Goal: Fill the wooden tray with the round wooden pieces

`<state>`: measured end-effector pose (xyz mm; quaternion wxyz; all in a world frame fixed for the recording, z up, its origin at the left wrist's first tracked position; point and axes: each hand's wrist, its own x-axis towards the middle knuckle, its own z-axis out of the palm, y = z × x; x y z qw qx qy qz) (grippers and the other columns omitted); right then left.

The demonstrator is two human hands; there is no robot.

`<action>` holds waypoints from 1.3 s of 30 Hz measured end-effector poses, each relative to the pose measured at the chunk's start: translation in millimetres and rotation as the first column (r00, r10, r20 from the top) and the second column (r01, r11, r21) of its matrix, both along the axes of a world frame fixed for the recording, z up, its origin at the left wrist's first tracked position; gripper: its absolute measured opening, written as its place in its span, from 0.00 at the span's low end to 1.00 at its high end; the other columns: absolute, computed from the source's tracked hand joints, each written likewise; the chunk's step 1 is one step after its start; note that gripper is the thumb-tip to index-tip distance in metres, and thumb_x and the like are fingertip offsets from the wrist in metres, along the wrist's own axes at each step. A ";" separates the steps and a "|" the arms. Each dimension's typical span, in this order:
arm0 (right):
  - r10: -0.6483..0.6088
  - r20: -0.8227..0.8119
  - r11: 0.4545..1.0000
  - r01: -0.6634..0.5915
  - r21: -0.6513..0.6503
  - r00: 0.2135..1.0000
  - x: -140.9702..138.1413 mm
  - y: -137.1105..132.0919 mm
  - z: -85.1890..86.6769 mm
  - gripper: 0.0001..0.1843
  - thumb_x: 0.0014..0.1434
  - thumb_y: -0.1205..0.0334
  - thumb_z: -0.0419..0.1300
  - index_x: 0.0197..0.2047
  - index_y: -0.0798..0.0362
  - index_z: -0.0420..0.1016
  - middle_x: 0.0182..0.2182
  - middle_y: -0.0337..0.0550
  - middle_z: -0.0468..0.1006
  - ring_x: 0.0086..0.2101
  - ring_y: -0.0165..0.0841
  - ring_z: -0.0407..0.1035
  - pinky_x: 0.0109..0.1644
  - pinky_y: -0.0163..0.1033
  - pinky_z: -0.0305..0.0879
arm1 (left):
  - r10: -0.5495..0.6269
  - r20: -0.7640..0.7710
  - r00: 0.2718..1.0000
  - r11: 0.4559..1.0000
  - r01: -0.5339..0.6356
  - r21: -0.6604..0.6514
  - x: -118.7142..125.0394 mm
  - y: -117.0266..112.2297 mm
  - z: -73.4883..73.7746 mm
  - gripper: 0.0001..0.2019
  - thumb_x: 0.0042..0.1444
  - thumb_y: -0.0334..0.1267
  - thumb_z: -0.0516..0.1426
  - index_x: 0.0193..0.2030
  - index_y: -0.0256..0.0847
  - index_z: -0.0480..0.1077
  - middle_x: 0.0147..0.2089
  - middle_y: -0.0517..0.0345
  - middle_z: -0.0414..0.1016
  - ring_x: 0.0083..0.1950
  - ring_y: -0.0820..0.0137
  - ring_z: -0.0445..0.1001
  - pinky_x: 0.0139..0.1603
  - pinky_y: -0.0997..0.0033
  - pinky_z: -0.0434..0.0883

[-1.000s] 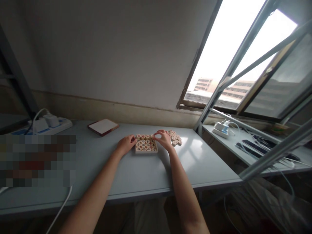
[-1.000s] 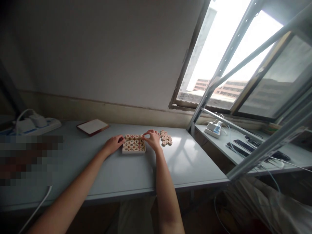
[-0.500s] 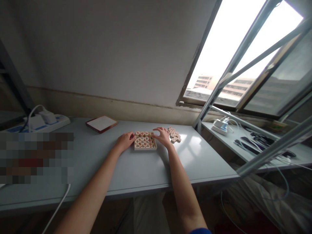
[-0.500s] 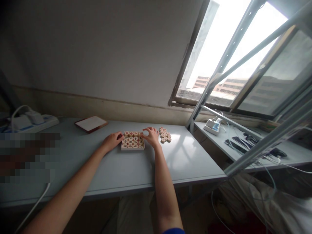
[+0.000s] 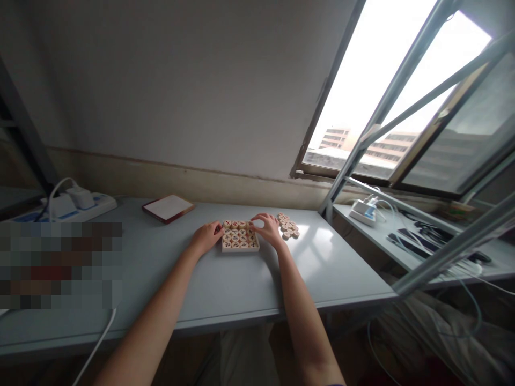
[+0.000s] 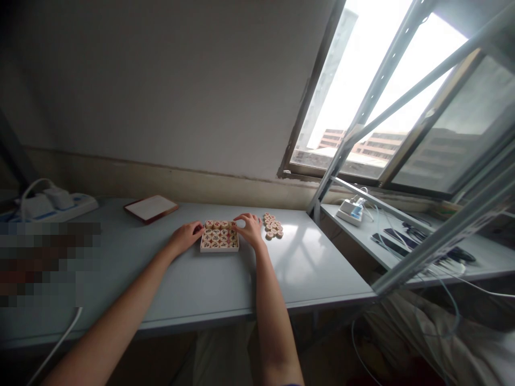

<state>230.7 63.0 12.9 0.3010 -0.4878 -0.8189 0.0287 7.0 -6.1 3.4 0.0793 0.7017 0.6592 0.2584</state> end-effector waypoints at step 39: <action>-0.170 -0.024 0.981 0.172 0.090 0.985 -0.3 2.2 -0.4 0.11 0.54 0.54 0.55 0.39 0.46 0.74 0.41 0.44 0.70 0.44 0.39 0.59 0.48 0.44 0.50 | -0.002 -0.023 1.000 1.000 0.002 0.017 -1.0 1.1 -1.7 0.12 0.56 0.43 0.47 0.35 0.42 0.68 0.36 0.56 0.74 0.36 0.70 0.71 0.33 0.75 0.60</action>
